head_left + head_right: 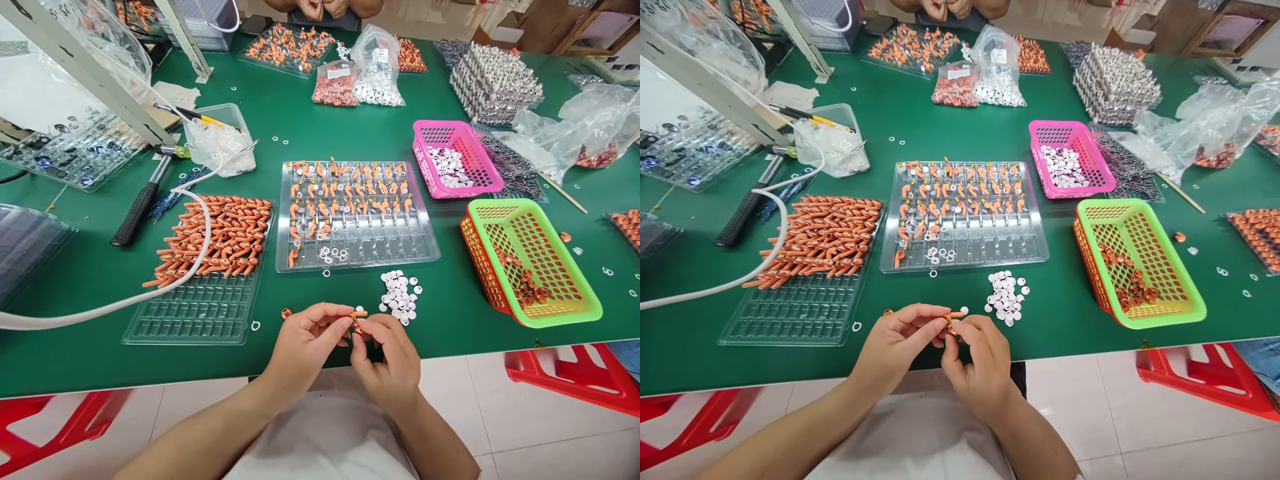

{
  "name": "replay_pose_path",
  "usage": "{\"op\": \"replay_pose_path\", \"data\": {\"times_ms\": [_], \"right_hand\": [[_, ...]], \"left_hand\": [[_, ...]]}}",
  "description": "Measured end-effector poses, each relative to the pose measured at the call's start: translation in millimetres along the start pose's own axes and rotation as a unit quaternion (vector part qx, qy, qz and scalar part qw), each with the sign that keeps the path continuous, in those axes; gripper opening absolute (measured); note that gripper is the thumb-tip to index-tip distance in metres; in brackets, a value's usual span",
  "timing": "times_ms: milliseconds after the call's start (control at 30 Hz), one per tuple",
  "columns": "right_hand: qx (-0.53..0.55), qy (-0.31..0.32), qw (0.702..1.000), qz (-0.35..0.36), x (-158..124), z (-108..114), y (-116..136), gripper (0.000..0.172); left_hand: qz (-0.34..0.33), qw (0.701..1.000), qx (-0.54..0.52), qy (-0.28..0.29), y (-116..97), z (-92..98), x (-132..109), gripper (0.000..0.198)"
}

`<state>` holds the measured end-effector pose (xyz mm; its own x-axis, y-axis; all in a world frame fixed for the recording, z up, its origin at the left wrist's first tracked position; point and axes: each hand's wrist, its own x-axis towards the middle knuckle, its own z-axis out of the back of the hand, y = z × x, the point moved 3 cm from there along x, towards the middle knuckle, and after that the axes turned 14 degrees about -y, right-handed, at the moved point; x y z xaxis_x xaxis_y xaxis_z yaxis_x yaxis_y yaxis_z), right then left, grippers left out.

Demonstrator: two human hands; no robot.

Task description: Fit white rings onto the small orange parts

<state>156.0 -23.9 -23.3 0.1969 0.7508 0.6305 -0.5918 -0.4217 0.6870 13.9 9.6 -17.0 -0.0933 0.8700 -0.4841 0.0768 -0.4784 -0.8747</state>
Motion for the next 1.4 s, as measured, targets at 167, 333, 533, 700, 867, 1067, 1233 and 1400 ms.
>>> {"op": "replay_pose_path", "data": {"times_ms": [167, 333, 533, 700, 867, 1067, 1233, 1400], "right_hand": [[0.018, 0.021, 0.999, -0.041, 0, 2, -2, 0.023], [0.082, 0.063, 0.984, -0.143, 2, 6, -9, 0.02], [0.137, 0.096, 0.954, -0.249, 3, 9, -16, 0.015], [0.123, 0.097, 0.961, -0.228, 2, 9, -16, 0.017], [0.113, 0.097, 0.972, -0.18, 3, 8, -12, 0.019], [0.118, 0.097, 0.977, -0.149, 3, 8, -11, 0.025], [0.104, 0.093, 0.98, -0.143, 3, 9, -12, 0.025], [0.092, 0.081, 0.981, -0.151, 2, 8, -14, 0.023]], "left_hand": [[-0.012, 0.999, -0.023, 0.036, 0, 0.0, -1, 0.02], [-0.034, 0.995, 0.019, 0.087, -1, 2.4, 1, 0.019], [-0.079, 0.987, 0.084, 0.113, 0, 5.0, 3, 0.013], [-0.092, 0.989, 0.078, 0.083, 3, 5.1, 3, 0.012], [-0.094, 0.989, 0.087, 0.08, 5, 5.4, 3, 0.012], [-0.122, 0.983, 0.103, 0.091, 4, 5.5, 2, 0.013], [-0.128, 0.983, 0.1, 0.082, 6, 6.3, 2, 0.013], [-0.12, 0.985, 0.086, 0.086, 7, 5.7, 2, 0.015]]}}
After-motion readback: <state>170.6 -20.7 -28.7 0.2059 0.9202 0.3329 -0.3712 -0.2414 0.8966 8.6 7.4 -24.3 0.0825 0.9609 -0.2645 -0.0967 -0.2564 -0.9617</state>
